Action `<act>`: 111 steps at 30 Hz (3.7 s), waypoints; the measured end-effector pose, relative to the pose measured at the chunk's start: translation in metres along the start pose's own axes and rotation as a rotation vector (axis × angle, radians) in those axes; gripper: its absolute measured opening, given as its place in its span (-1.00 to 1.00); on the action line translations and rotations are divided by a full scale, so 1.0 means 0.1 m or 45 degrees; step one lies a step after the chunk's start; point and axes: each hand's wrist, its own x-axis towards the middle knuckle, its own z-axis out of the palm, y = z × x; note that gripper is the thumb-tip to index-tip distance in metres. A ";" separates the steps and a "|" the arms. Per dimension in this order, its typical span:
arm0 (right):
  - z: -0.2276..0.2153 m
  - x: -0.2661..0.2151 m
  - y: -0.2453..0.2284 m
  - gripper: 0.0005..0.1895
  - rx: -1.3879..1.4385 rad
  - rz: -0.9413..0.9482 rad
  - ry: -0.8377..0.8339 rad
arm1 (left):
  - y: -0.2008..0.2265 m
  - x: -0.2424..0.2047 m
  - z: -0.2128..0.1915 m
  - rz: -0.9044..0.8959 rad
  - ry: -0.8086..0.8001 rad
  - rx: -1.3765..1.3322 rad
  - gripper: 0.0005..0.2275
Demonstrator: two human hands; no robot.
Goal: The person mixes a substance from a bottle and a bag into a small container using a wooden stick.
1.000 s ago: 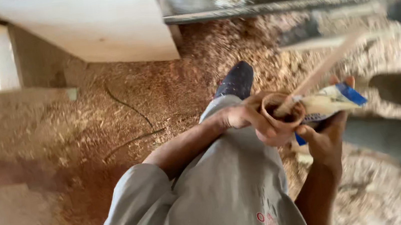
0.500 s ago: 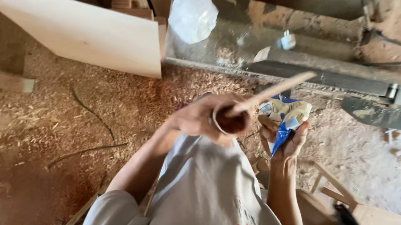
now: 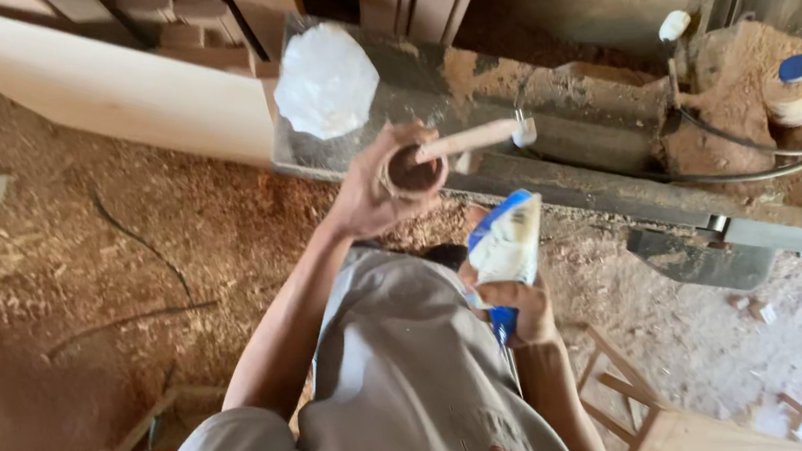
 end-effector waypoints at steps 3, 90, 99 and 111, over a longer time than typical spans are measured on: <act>-0.12 -0.01 -0.11 0.09 -0.284 0.141 0.136 | -0.25 -0.01 0.13 -0.070 0.120 0.079 -0.33; 0.20 1.12 0.09 -0.39 -2.325 0.080 0.569 | -0.06 0.49 -0.62 -0.672 -0.286 -0.313 -0.71; 0.04 1.08 0.14 -0.47 -2.260 -0.133 0.589 | -0.04 0.54 -0.67 -0.674 -0.363 -0.160 -0.70; -0.13 1.00 0.14 -0.44 -2.216 0.028 0.628 | -0.01 0.59 -0.72 -0.562 -0.471 0.090 -0.62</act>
